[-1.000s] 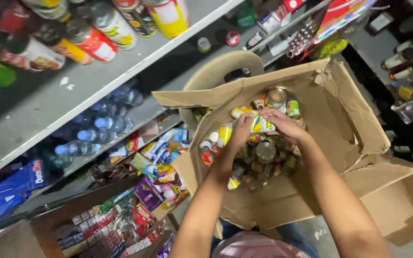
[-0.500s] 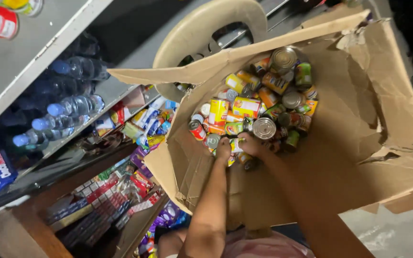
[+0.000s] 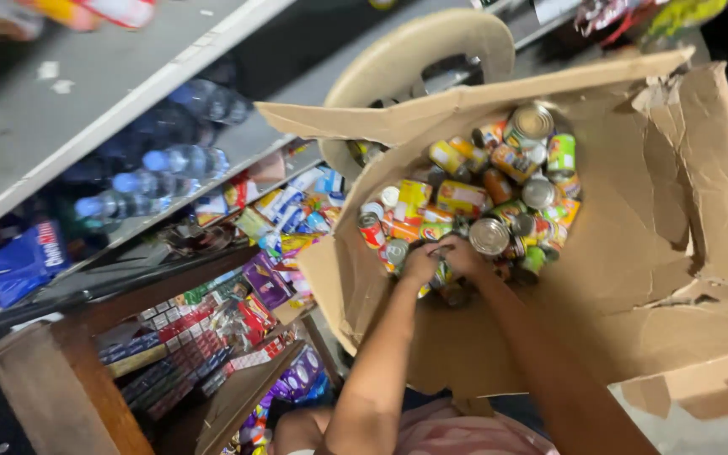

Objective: Stocking various canned food items from a cardboard box onto the shelves of a small grocery store.

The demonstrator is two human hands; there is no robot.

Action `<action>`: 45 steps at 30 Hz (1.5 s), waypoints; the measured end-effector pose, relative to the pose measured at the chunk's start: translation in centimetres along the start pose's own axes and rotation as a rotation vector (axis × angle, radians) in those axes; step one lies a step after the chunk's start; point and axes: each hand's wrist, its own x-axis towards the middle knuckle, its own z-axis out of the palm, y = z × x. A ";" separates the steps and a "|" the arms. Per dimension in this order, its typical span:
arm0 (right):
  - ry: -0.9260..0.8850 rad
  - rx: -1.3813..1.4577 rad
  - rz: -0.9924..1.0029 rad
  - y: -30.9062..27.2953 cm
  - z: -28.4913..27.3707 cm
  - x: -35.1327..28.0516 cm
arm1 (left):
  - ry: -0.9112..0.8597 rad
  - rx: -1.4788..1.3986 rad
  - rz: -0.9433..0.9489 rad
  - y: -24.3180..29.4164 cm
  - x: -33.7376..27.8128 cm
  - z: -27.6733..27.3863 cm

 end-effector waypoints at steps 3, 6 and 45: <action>-0.032 0.235 -0.318 -6.2 -1.1 0.7 | 0.077 0.173 0.365 7.7 -1.3 -4.7; 0.222 -0.001 -0.108 -17.6 -4.1 -1.2 | 0.234 -0.105 0.472 9.6 -0.7 -8.1; 0.894 -0.326 -1.243 -83.7 8.5 -5.7 | 0.984 0.084 0.850 25.4 -13.7 -63.9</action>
